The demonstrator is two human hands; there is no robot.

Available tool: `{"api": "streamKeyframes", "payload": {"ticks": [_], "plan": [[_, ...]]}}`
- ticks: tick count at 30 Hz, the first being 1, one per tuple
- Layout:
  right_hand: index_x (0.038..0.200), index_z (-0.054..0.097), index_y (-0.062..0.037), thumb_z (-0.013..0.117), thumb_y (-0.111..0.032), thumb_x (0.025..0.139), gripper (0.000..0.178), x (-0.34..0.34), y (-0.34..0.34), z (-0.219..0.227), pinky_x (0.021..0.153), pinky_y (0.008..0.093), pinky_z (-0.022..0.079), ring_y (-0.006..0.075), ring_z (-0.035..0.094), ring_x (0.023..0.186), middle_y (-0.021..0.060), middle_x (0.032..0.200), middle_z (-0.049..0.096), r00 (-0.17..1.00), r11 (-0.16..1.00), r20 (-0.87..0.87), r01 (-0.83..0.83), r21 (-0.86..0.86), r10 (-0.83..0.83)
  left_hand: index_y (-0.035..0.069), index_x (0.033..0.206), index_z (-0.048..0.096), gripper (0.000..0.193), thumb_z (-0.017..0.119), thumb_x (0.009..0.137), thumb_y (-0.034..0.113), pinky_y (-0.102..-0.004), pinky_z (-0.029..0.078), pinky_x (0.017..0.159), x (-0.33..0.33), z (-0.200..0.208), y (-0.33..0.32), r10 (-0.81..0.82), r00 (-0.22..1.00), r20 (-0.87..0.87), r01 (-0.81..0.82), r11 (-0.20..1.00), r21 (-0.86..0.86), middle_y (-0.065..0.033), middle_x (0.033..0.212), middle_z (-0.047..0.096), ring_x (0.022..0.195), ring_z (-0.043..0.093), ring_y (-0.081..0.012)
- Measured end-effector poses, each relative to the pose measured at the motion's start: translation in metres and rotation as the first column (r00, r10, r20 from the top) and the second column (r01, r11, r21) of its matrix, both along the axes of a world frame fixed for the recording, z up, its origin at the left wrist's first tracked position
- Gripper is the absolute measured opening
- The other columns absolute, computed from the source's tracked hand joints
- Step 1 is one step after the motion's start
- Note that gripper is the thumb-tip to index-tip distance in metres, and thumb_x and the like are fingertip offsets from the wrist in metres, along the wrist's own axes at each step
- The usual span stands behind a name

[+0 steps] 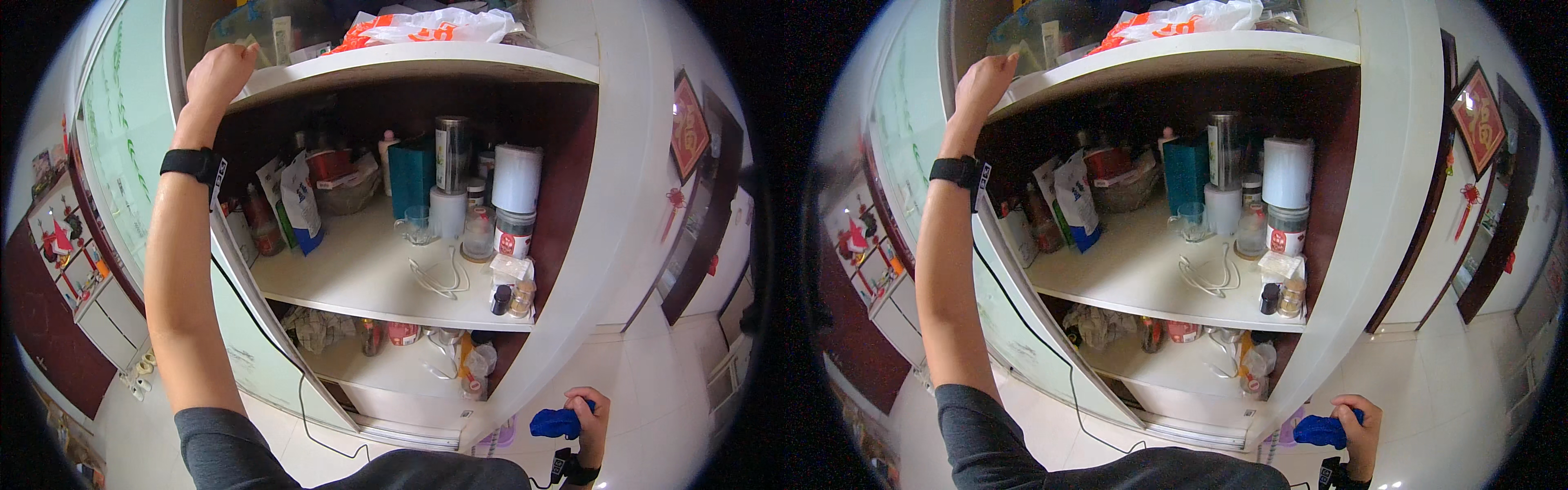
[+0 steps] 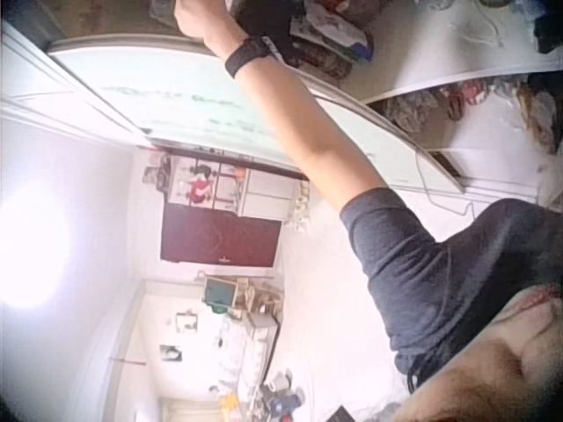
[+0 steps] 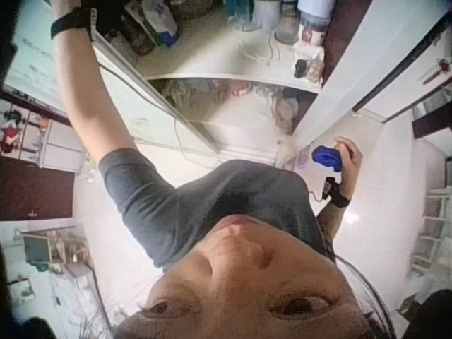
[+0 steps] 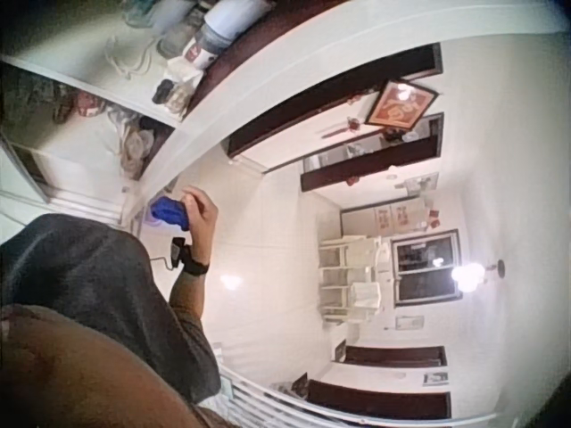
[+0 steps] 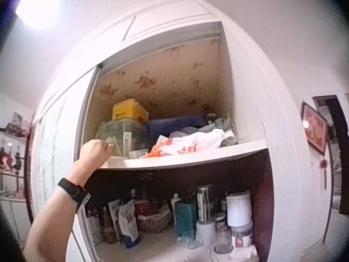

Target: The person retrieves a blue cloth and wipes a white cabinet door, then moves to a white desk. They wipe the desk surface, open a drawer, and continue wiping around a power strip and other items. The person also wipes a framed picture and a small decorative item before placing them back.

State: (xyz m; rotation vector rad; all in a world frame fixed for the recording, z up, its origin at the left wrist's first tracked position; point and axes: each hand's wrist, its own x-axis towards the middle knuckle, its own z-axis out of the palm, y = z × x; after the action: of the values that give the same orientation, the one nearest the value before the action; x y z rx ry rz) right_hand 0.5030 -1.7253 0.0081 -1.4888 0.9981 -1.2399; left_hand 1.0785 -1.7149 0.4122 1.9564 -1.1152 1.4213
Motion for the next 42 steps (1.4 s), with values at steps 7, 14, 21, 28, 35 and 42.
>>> {"api": "streamKeyframes", "payload": {"ticks": [7, 14, 21, 28, 35, 42], "plan": [[0.091, 0.065, 0.0041, 0.056, -0.008, 0.085, 0.016, -0.013, 0.008, -0.011, 0.055, 0.0209, 0.042, 0.009, 0.054, 0.059, 0.005, 0.067, 0.06, 0.999, 1.0, 0.039, -0.014, 0.001, 0.014, -0.001, 0.101, 0.07, 0.067, 0.038, 0.095, 0.057, -0.04, 0.046, 0.088, 0.032, -0.004, -0.014, -0.186, 0.93, -0.318, 0.224, 0.97, 0.088, -0.0226, 0.101, 0.067, 0.099, 0.063, -0.0338], [0.089, 0.065, 0.0034, 0.056, -0.008, 0.085, 0.015, -0.019, 0.015, -0.017, 0.057, 0.0209, 0.043, 0.0091, 0.054, 0.061, 0.0039, 0.067, 0.059, 0.999, 0.999, 0.039, 0.012, 0.043, -0.014, 0.008, 0.1, 0.07, 0.033, 0.056, 0.092, 0.037, -0.0427, 0.047, 0.086, -0.007, -0.021, -0.009, 0.054, 0.97, 0.237, -0.039, 0.997, -0.068, -0.016, 0.102, 0.064, 0.098, 0.059, -0.038], [0.088, 0.066, 0.0028, 0.057, -0.008, 0.083, 0.015, -0.016, 0.01, -0.025, 0.057, 0.0212, 0.043, 0.009, 0.055, 0.061, 0.0031, 0.068, 0.059, 1.0, 0.992, 0.001, 0.023, 0.123, -0.023, -0.002, 0.127, 0.047, 0.052, 0.067, 0.087, 0.026, -0.0406, 0.036, 0.098, -0.019, -0.185, 0.042, -0.387, 0.836, 0.39, 0.547, 0.527, -0.65, -0.0149, 0.115, 0.048, 0.114, 0.045, -0.0286], [0.087, 0.067, 0.0021, 0.058, -0.012, 0.084, 0.017, -0.009, -0.009, -0.039, 0.061, 0.0223, 0.045, 0.0089, 0.056, 0.067, 0.003, 0.073, 0.062, 0.991, 0.986, 0.0, -0.136, 0.099, 0.137, -0.004, 0.111, 0.048, 0.041, 0.059, 0.087, 0.027, -0.0416, 0.033, 0.094, 0.001, -0.374, 0.049, -0.343, 0.812, -0.472, -0.128, 0.684, -0.718, -0.018, 0.108, 0.046, 0.102, 0.041, -0.0303], [0.091, 0.068, 0.0016, 0.059, -0.01, 0.087, 0.016, 0.011, -0.018, -0.048, 0.066, 0.022, 0.046, 0.0089, 0.056, 0.07, 0.0025, 0.079, 0.064, 0.968, 0.949, 0.023, -0.249, 0.193, 0.25, -0.006, 0.099, 0.049, 0.031, 0.055, 0.083, 0.021, -0.0421, 0.035, 0.09, 0.009, -0.379, 0.052, -0.485, 0.695, -0.532, -0.111, 0.658, -0.745, -0.0182, 0.1, 0.049, 0.097, 0.044, -0.0311], [0.09, 0.066, 0.0032, 0.058, -0.007, 0.086, 0.014, 0.028, -0.023, -0.05, 0.064, 0.0223, 0.044, 0.0089, 0.056, 0.07, 0.0024, 0.075, 0.061, 0.945, 0.928, -0.045, -0.307, 0.211, 0.323, -0.004, 0.106, 0.047, 0.034, 0.059, 0.08, 0.013, -0.0378, 0.037, 0.087, -0.053, -0.385, 0.043, -0.615, 0.608, -0.502, 0.05, 0.661, -0.749, -0.0127, 0.098, 0.043, 0.092, 0.043, -0.025]]}}
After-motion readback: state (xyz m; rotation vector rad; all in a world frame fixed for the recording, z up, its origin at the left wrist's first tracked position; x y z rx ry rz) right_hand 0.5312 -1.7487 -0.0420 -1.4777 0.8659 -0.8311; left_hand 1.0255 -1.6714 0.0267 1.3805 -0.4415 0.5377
